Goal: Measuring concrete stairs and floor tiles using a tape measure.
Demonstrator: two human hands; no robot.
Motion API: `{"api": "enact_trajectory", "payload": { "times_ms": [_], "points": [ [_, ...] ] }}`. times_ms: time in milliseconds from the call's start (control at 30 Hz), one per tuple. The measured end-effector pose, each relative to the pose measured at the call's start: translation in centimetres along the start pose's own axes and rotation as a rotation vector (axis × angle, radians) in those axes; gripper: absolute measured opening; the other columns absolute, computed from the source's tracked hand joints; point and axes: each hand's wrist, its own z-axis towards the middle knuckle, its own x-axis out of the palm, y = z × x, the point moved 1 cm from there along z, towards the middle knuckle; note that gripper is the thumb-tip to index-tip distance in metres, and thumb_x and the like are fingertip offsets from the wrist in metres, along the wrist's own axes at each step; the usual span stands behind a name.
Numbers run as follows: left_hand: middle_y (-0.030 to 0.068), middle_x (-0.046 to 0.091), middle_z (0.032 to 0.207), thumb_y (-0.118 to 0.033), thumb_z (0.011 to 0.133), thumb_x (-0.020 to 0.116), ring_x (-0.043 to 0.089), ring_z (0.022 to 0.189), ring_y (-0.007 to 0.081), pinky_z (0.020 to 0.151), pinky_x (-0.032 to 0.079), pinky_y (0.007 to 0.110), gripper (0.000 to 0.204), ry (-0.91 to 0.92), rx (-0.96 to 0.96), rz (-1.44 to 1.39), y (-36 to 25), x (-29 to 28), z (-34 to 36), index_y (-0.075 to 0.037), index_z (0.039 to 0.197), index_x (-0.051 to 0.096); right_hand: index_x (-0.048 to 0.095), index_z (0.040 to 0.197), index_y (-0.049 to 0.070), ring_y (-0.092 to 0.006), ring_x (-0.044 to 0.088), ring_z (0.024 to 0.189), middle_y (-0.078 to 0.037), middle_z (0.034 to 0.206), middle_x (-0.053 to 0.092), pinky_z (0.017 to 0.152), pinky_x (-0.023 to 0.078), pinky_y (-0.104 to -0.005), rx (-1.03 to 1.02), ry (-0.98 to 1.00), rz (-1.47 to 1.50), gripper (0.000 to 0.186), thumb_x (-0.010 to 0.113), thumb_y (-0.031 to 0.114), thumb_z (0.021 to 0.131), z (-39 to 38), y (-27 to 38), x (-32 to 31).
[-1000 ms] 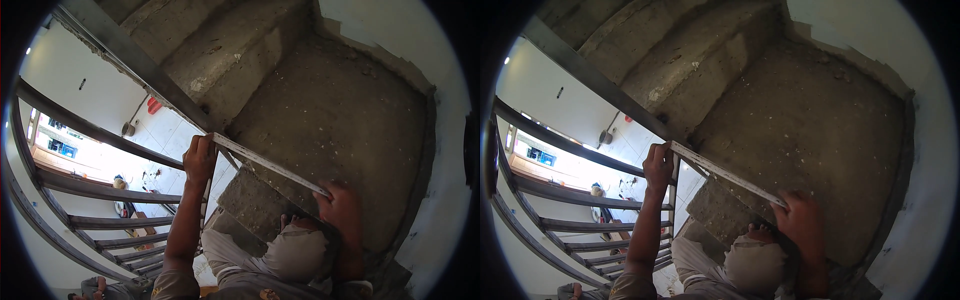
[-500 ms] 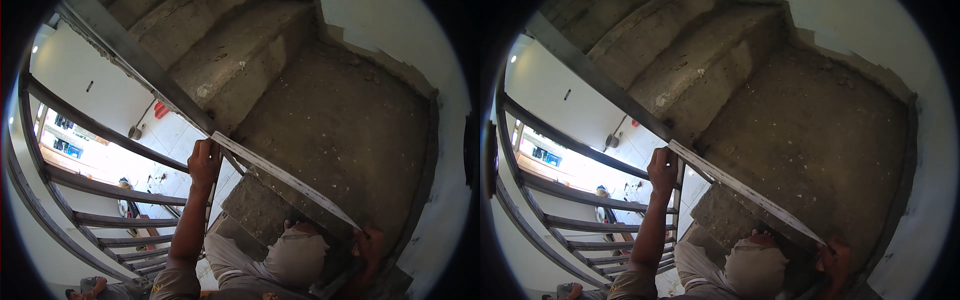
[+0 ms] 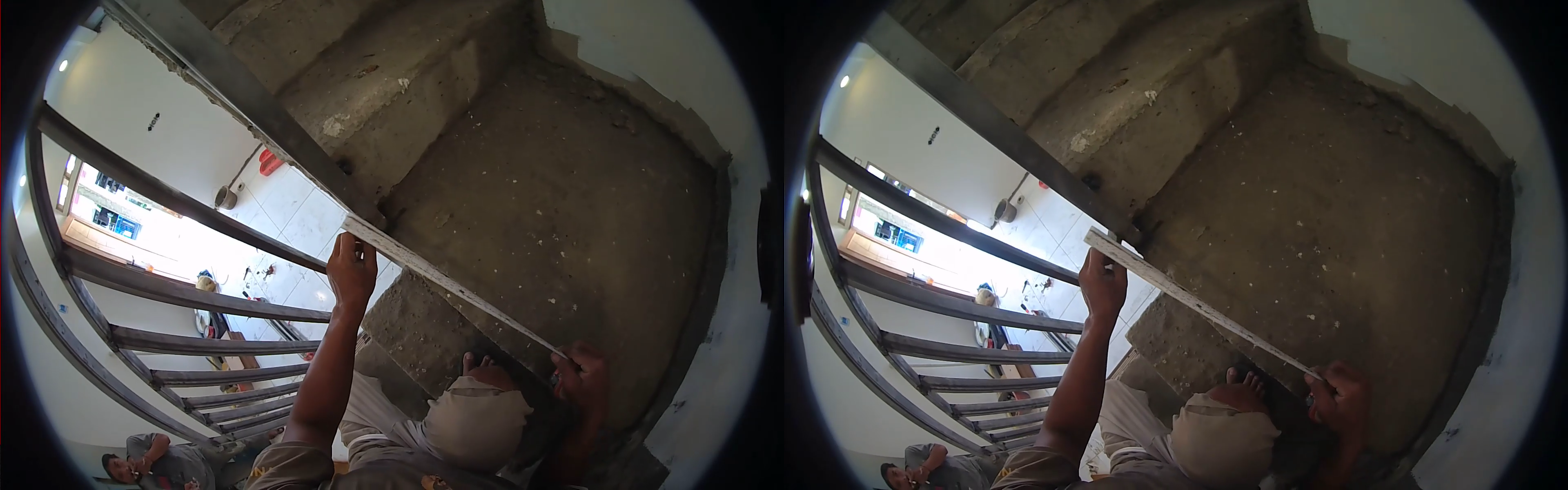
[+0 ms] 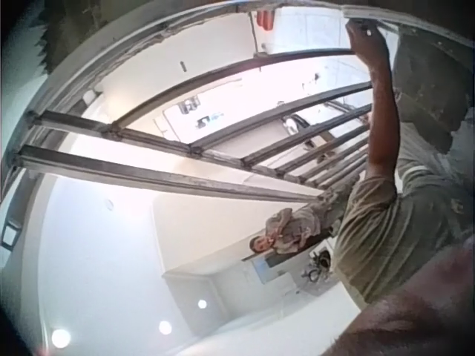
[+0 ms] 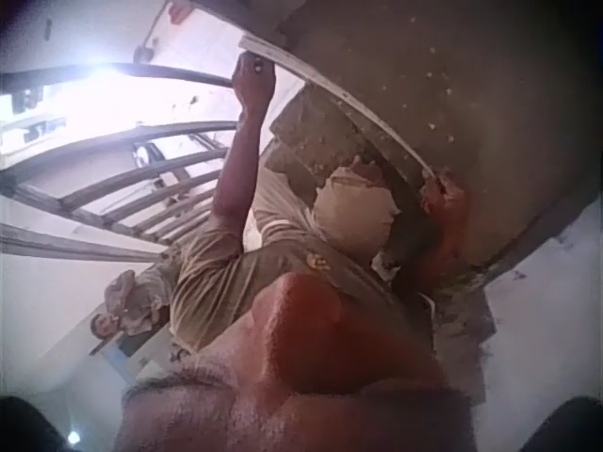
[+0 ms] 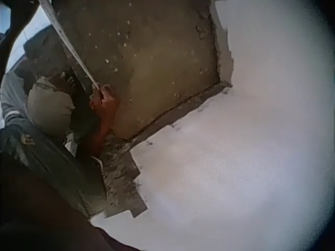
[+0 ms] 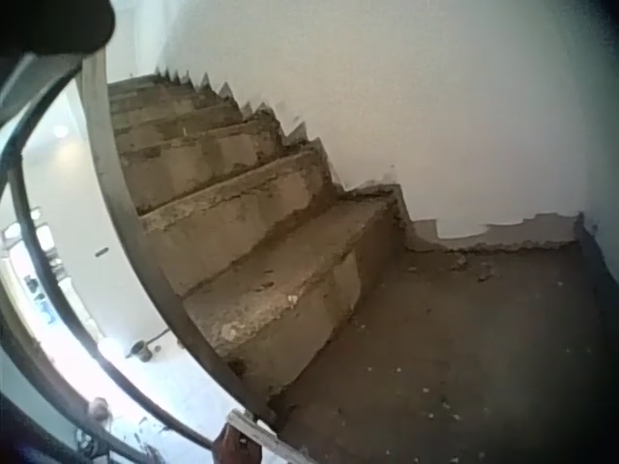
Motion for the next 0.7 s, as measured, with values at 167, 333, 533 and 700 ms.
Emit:
{"api": "enact_trajectory", "payload": {
  "times_ms": [167,333,533,700],
  "points": [
    [0.0153,0.068,0.089,-0.006,0.09,0.071,0.073,0.077,0.0293,0.066,0.057,0.038,0.016,-0.014,-0.051,-0.03,0.8,0.3,-1.3,-0.001,0.102,0.061,0.075,0.09,-0.003,-0.0199,0.064,0.06,-0.011,0.071,0.064,0.056,0.047,-0.0314,-0.021,0.009,0.023,0.013,0.073,0.008,0.083,0.5,0.8,0.9],
    [0.0127,0.068,0.104,-0.007,0.092,0.073,0.073,0.089,0.0241,0.072,0.059,0.034,0.027,-0.117,-0.185,-0.222,-0.2,1.9,-4.2,-0.002,0.114,0.059,0.075,0.09,-0.003,-0.0187,0.064,0.058,-0.011,0.071,0.062,0.054,0.047,-0.0316,0.009,0.014,0.044,0.011,0.072,0.006,0.084,1.2,1.4,1.7],
    [0.0176,0.06,0.13,-0.022,0.096,0.071,0.063,0.118,0.0289,0.093,0.054,0.041,0.051,0.095,-0.521,-0.243,3.9,5.5,-9.9,0.0,0.137,0.049,0.074,0.09,-0.003,-0.0196,0.063,0.055,-0.011,0.07,0.061,0.052,0.045,-0.0324,-0.066,0.007,0.012,0.01,0.072,0.005,0.085,1.5,0.7,2.4],
    [0.0203,0.059,0.137,-0.015,0.106,0.051,0.062,0.123,0.0339,0.095,0.053,0.041,0.04,0.077,-0.317,-0.261,6.5,7.6,-7.8,-0.002,0.144,0.047,0.073,0.089,-0.002,-0.0207,0.061,0.057,-0.011,0.069,0.059,0.054,0.045,-0.0338,-0.027,0.003,0.024,0.01,0.072,0.006,0.084,1.9,0.1,2.7]
  ]
}}
